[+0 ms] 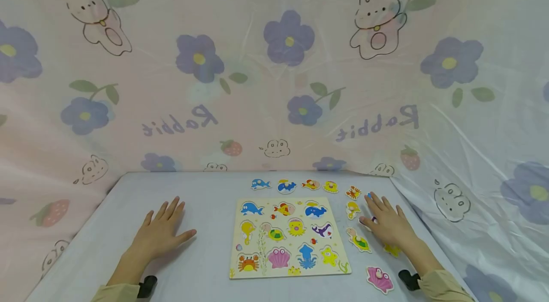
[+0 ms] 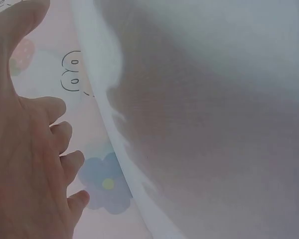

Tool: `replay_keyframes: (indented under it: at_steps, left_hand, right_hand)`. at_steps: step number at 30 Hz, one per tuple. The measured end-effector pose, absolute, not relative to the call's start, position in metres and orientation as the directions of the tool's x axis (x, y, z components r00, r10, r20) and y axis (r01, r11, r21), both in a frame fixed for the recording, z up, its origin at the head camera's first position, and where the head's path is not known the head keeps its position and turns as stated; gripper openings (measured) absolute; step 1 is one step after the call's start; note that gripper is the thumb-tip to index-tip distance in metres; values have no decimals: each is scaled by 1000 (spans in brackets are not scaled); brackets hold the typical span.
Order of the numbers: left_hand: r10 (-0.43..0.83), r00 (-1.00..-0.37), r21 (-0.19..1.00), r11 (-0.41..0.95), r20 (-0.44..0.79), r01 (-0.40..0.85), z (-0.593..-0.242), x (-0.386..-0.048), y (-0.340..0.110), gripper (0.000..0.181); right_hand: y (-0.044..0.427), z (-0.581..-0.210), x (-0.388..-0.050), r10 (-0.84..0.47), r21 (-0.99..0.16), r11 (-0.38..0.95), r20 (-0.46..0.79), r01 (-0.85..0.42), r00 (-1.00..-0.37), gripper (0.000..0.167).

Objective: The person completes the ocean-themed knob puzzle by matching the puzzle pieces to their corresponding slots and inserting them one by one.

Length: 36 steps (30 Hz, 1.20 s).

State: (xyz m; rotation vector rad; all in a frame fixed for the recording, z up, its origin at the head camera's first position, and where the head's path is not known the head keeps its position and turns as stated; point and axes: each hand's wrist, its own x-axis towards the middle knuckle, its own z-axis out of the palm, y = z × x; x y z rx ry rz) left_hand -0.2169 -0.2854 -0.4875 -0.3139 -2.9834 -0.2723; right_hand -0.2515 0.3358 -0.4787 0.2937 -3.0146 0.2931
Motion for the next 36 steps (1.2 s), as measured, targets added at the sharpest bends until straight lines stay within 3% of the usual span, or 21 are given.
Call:
replay_keyframes:
  at_steps: [19, 23, 29, 36]
  left_hand:
    - [258, -949, 145, 947, 180, 285, -480, -213, -271, 99]
    - [294, -938, 143, 936, 184, 321, -480, -212, -262, 98]
    - [358, -915, 118, 916, 186, 383, -488, -213, -245, 98]
    - [475, -872, 101, 868, 118, 486, -491, -211, -218, 99]
  right_hand:
    - [315, -467, -276, -239, -246, 924, 222, -292, -945, 75]
    - [301, -460, -285, -242, -321, 895, 231, -309, -942, 73]
    - [273, -449, -299, -227, -521, 801, 192, -295, -955, 68]
    - [239, -445, -323, -274, -575, 716, 290, -395, -917, 56]
